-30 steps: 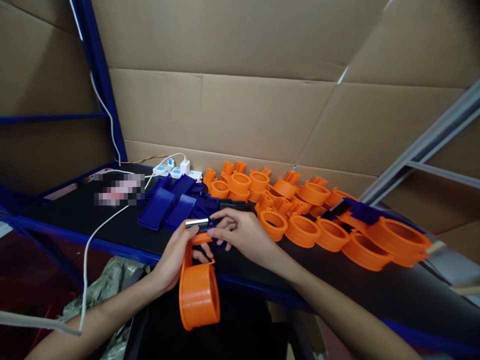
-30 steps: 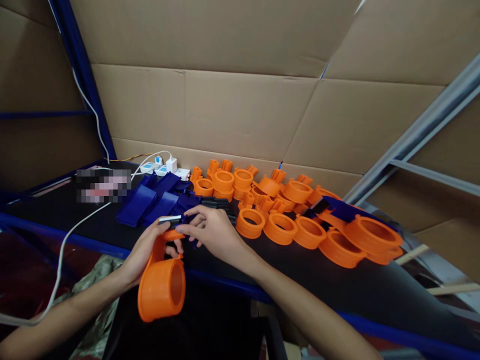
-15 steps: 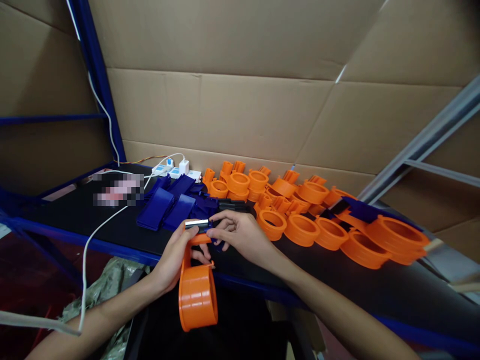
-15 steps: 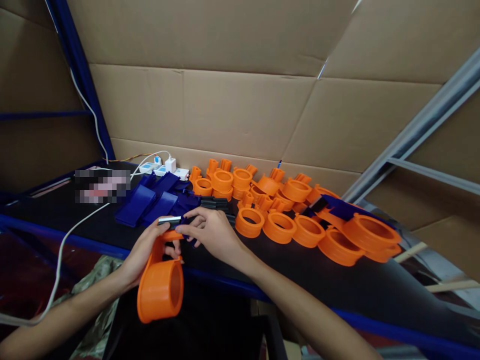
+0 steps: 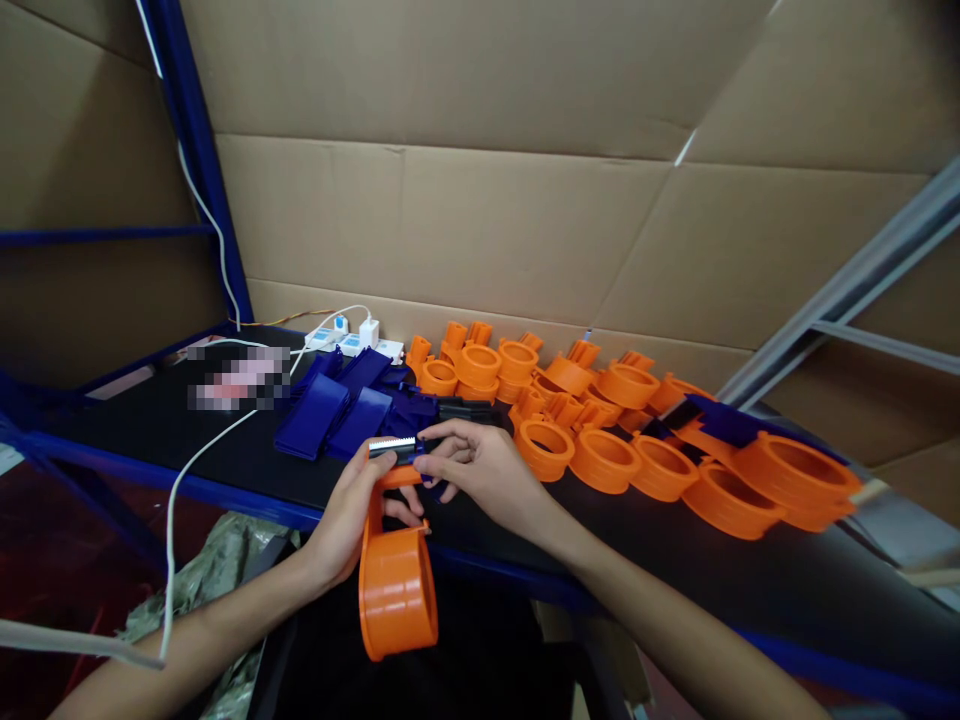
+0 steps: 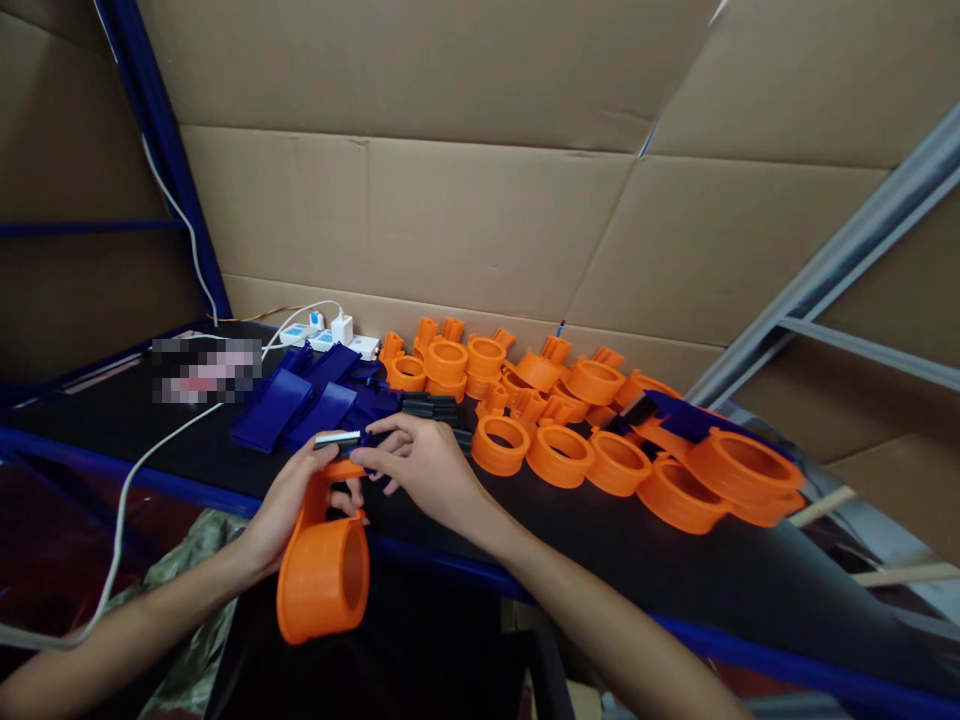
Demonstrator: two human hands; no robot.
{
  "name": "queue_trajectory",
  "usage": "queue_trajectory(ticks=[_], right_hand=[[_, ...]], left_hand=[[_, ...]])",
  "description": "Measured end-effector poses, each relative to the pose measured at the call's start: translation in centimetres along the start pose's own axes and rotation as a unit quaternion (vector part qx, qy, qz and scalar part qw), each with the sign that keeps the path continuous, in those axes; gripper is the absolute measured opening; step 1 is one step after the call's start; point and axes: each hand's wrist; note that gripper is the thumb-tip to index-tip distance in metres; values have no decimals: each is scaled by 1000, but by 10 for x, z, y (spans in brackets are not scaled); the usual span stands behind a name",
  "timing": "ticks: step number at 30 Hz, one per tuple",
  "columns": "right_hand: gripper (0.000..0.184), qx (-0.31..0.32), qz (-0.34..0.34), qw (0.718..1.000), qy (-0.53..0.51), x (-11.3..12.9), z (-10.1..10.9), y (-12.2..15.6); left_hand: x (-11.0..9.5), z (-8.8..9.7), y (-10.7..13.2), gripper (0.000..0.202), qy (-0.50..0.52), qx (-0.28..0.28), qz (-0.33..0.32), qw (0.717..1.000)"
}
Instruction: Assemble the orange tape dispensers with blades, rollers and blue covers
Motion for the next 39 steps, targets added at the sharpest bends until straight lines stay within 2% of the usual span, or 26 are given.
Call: queue_trajectory(ticks=[7, 11, 15, 18, 28, 33, 35, 39], right_hand=[[47, 4, 10, 1000, -9, -5, -2, -1], [46, -12, 29, 999, 11, -5, -2, 0], [44, -16, 39, 999, 30, 0, -3, 6], [43, -17, 53, 998, 23, 4, -5, 12], [41, 6, 90, 996, 10, 17, -1, 20], [47, -15, 125, 990, 59, 21, -3, 33], [50, -38, 137, 985, 99, 19, -4, 37], [47, -96, 143, 957, 235, 11, -3, 44]], left_hand=[[-1, 3, -2, 19, 40, 7, 45, 998], [0, 2, 0, 20, 57, 4, 40, 998], [-2, -2, 5, 32, 41, 8, 27, 999], [-2, -5, 5, 37, 26, 6, 5, 1000], [6, -2, 7, 27, -65, 16, -99, 993], [2, -2, 16, 26, -99, 25, -116, 988], [-1, 2, 16, 31, -98, 33, -114, 988], [-8, 5, 14, 46, 14, 126, -39, 991]])
Point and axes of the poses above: each hand's wrist, its own y-axis away from the middle knuckle, its own z-axis out of the back of the hand, x = y × z, and after that the axes turned 10 degrees about y, right-handed
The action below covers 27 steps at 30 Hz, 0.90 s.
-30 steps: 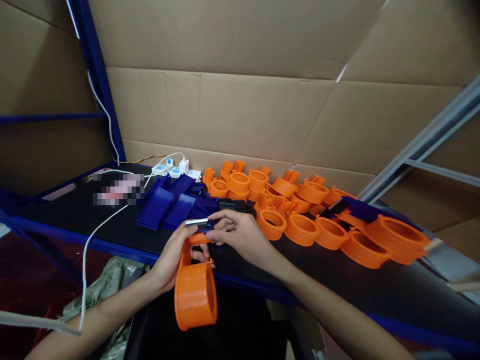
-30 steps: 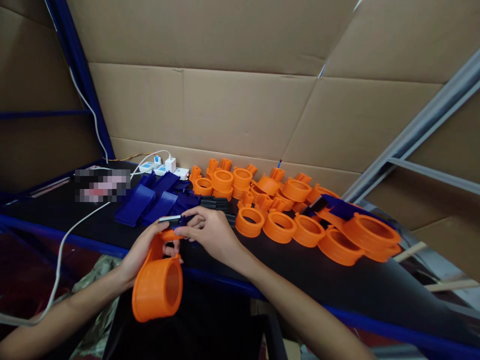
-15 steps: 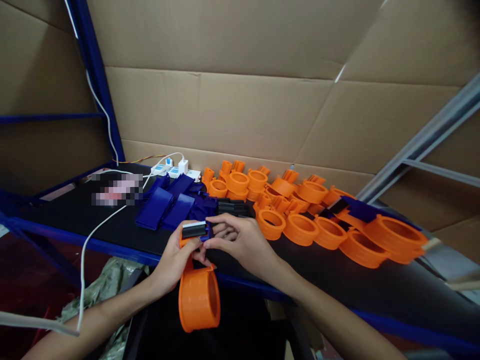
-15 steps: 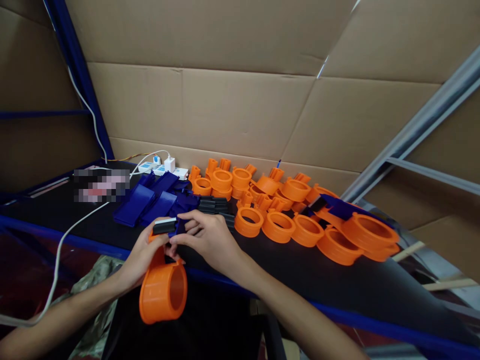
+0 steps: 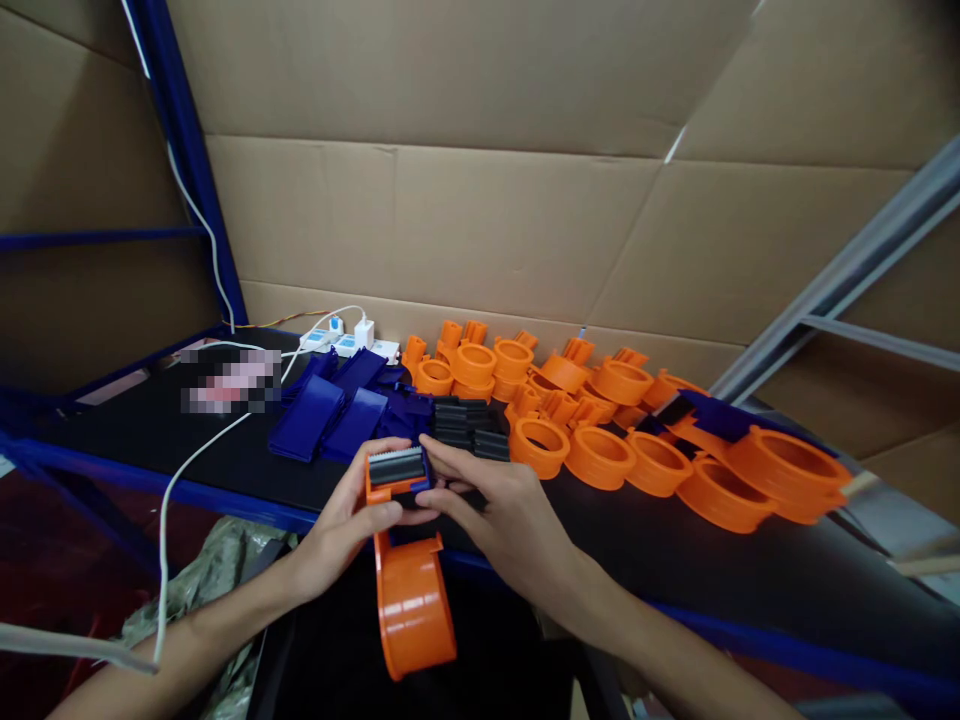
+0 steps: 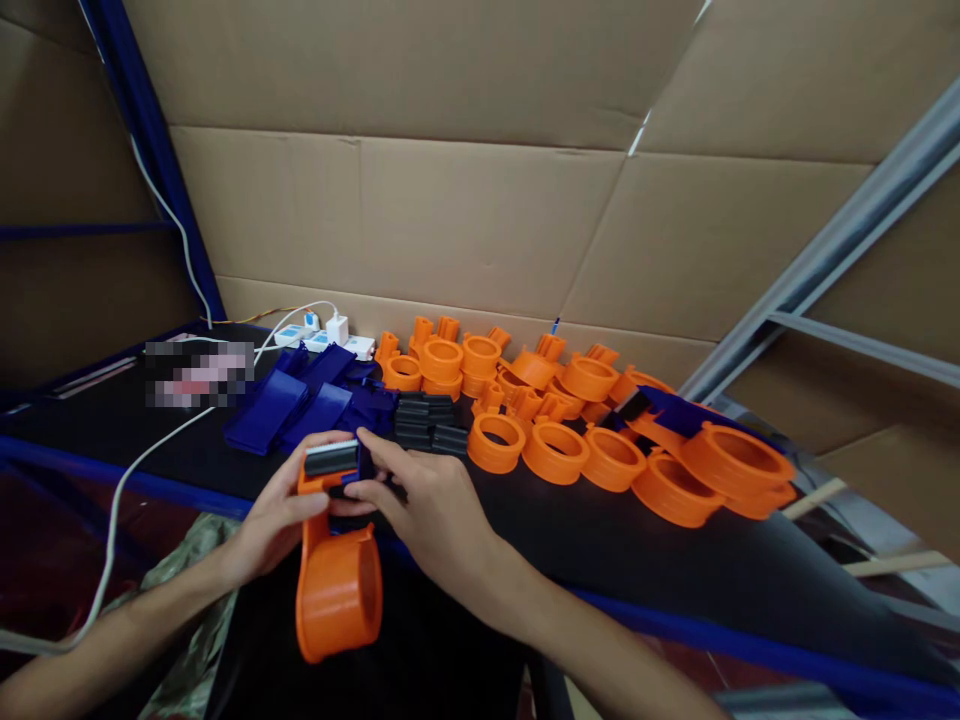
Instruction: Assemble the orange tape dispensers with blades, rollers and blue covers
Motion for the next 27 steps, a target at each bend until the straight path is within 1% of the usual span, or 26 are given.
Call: queue_trajectory(ticks=[2, 4, 8, 9, 11, 13, 16, 19, 21, 22, 23, 24, 26, 27], right_hand=[[42, -23, 17, 998, 51, -4, 3, 3], [38, -36, 43, 996, 66, -6, 9, 5], [32, -61, 77, 990, 102, -2, 23, 14], [31, -69, 82, 987, 117, 2, 26, 17], [28, -72, 93, 984, 133, 12, 28, 26], [26, -51, 109, 984, 133, 23, 24, 35], [29, -27, 126, 979, 161, 36, 10, 45], [17, -54, 148, 969, 192, 38, -1, 45], [21, -76, 167, 966, 182, 35, -2, 42], [23, -85, 170, 968, 162, 32, -2, 40], [24, -93, 162, 974, 130, 29, 0, 38], [22, -97, 140, 982, 87, 26, 2, 36], [16, -86, 55, 995, -22, 21, 5, 32], [15, -73, 1, 994, -81, 18, 5, 30]], left_hand=[[-3, -2, -1, 48, 78, 36, 30, 996], [-4, -4, -2, 50, 111, 42, 42, 992], [-5, -1, -5, 68, 77, 43, 43, 995], [-5, 0, -6, 71, 63, 40, 41, 996], [-6, 3, -7, 68, 43, 21, 29, 998], [-8, 5, -7, 62, 33, -12, 3, 999], [-11, 4, -4, 58, 19, -58, -35, 998], [-12, 4, -2, 57, 4, -80, -50, 996], [-13, 4, -3, 58, 0, -81, -61, 995], [-13, 4, -3, 61, 2, -72, -63, 995], [-14, 3, -3, 66, 9, -57, -62, 996], [-15, 2, -3, 69, 24, -37, -53, 998], [-17, -2, -3, 70, 69, 9, -21, 997], [-18, -4, -3, 68, 92, 29, -2, 995]])
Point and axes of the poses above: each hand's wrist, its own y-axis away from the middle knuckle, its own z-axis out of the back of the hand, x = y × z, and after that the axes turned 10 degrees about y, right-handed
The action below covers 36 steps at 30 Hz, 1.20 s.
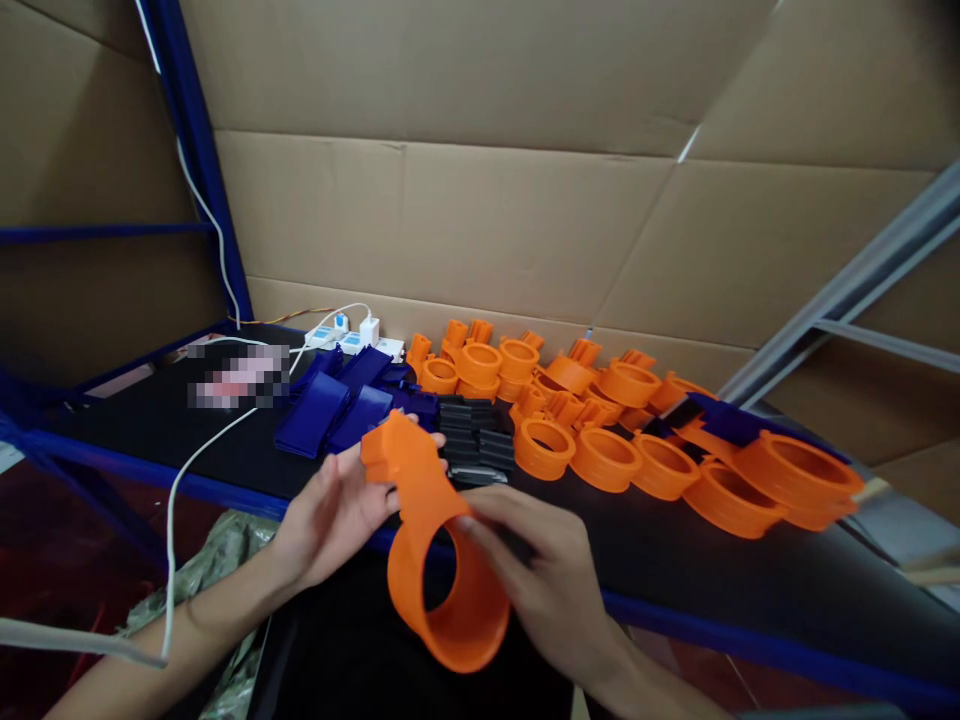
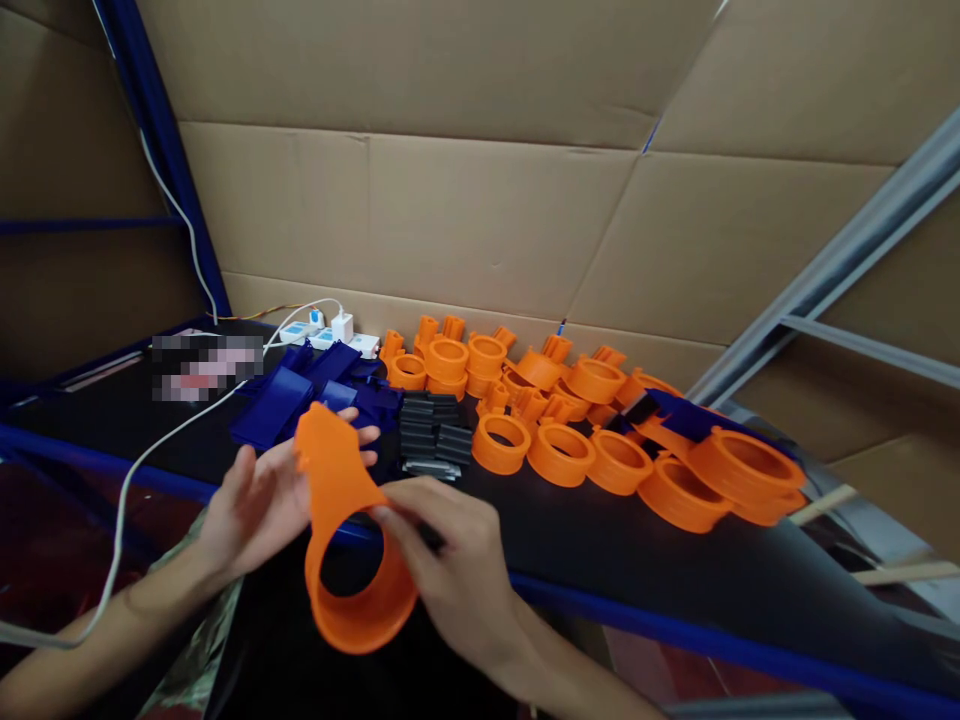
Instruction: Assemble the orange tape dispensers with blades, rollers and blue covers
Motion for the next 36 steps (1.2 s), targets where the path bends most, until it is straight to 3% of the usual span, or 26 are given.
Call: queue_trajectory(ticks=[3, 6, 8, 10, 13, 17, 21, 27, 31, 36], right_hand=[[24, 69, -140, 975, -159, -5, -3, -3], [30, 173, -162, 940, -245, -8, -8, -3], [34, 223, -129, 945, -201, -9, -8, -4], [36, 228, -76, 966, -92, -11, -6, -6], [28, 156, 13, 983, 96, -20, -1, -13], [23, 120, 88, 958, 244, -35, -1, -24], [26, 140, 103, 933, 315, -40, -4, -41], [31, 187, 130, 901, 370, -39, -13, -80], [31, 187, 150, 893, 380, -40, -23, -106], [31, 223, 257, 869, 361, -39, -47, -124]], left_hand=[[2, -2, 0, 57, 51, 34, 41, 997], [8, 4, -2, 64, 80, 44, 61, 994], [10, 10, -4, 76, 90, 39, 70, 993], [9, 16, -7, 84, 103, 26, 72, 992], [4, 22, -13, 83, 131, 6, 59, 990], [-3, 26, -13, 74, 142, -9, 49, 989], [-3, 32, -5, 62, 148, -3, 63, 987], [13, 43, 4, 63, 136, 82, 114, 981], [27, 45, 6, 62, 83, 102, 138, 982], [30, 38, 9, 66, 61, 119, 147, 980]])
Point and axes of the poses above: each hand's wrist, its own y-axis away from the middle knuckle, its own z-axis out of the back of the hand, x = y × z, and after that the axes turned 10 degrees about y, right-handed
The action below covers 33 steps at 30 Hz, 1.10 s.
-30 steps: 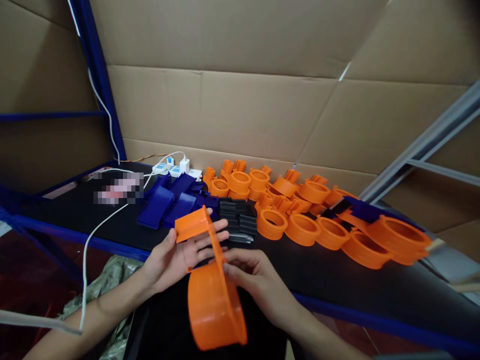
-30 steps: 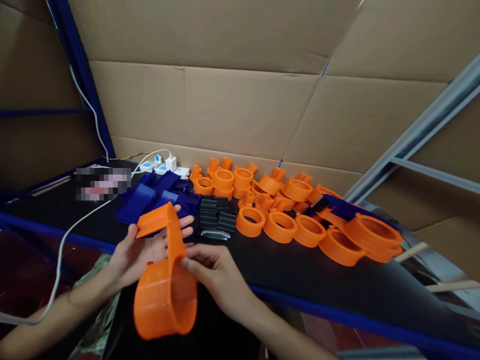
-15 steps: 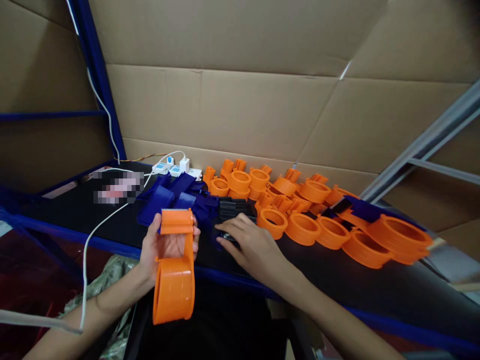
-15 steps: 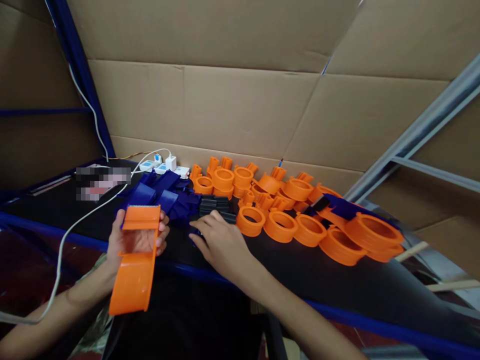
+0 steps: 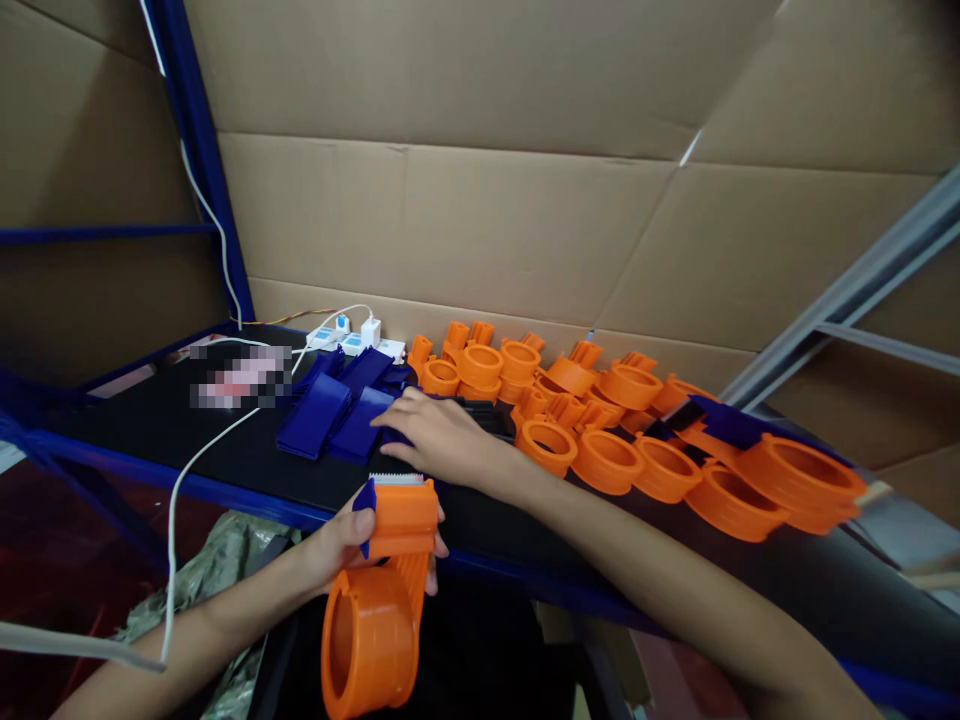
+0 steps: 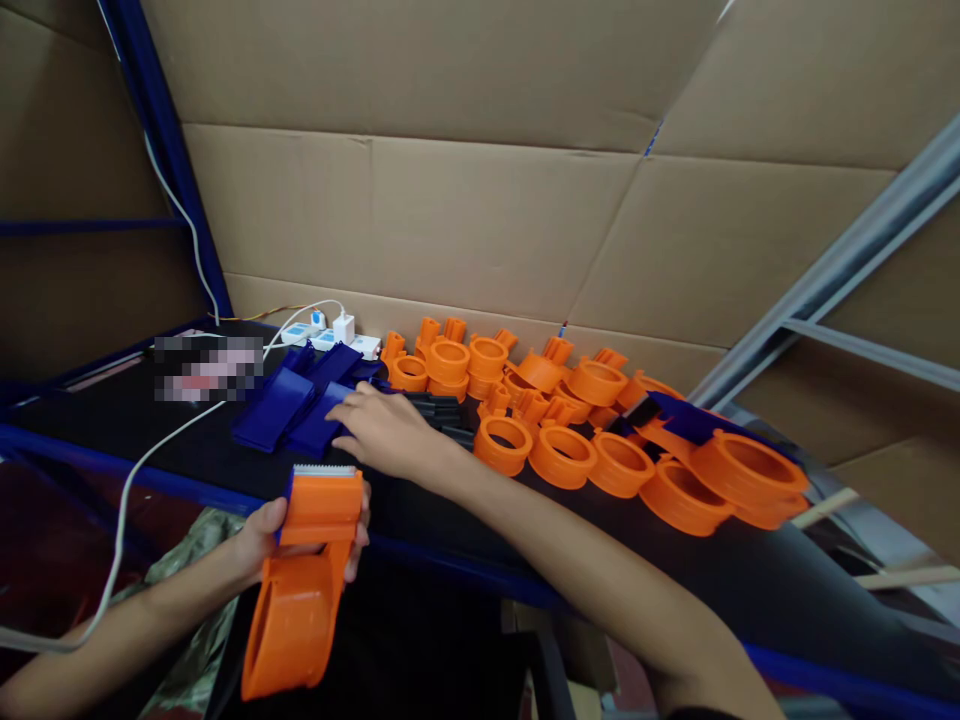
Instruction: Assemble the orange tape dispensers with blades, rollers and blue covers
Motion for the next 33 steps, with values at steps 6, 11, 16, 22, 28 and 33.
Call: queue_trajectory(ticks=[6, 11, 16, 22, 28, 33], right_hand=[[8, 8, 76, 997, 14, 12, -27, -25], [16, -7, 80, 997, 1, 14, -32, -27], [7, -66, 48, 995, -59, 11, -23, -24], [16, -228, -75, 947, -213, -5, -7, -23], [32, -325, -179, 857, -357, -13, 50, 18], [69, -85, -159, 915, -360, 22, 75, 65]], left_hand=[[-2, -6, 0, 63, -12, -3, 2, 1000], [-2, -8, -1, 62, -23, -19, -10, 999], [-2, -8, -2, 66, -34, -24, -18, 999], [0, -9, -1, 60, -4, -78, -86, 993], [-4, -19, -10, 55, 7, -223, -180, 958], [-6, -22, -13, 59, -14, -225, -205, 953]])
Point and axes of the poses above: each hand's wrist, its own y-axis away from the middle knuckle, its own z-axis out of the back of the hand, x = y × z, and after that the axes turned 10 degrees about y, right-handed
